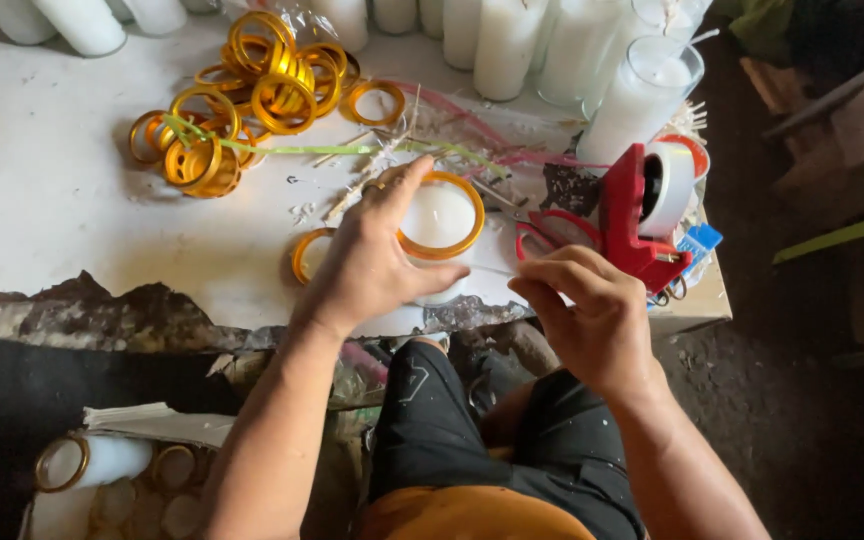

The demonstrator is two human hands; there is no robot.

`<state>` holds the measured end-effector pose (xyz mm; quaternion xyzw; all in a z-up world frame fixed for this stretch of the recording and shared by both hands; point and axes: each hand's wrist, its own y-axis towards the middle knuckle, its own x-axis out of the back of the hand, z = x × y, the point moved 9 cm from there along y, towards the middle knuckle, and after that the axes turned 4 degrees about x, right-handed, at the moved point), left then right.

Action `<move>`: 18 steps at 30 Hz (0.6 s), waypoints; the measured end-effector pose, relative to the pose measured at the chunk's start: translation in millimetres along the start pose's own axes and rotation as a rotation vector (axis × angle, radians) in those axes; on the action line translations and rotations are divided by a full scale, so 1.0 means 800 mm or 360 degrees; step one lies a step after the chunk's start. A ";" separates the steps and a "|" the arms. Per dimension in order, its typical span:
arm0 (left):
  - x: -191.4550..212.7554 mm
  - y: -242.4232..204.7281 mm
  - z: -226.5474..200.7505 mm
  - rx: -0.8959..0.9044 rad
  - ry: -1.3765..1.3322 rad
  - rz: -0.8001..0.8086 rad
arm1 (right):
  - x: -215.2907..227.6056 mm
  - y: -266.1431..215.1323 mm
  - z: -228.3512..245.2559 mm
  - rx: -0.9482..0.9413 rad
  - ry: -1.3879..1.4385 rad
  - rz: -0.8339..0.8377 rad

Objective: Assembling candles by fitting gold rings onto white jars and organizing them into boxes.

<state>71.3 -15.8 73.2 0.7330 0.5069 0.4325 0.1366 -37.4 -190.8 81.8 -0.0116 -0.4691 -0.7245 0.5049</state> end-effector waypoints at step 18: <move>0.021 -0.005 0.022 0.0474 0.0215 0.0252 | -0.039 0.029 0.033 0.0350 -0.0010 0.0192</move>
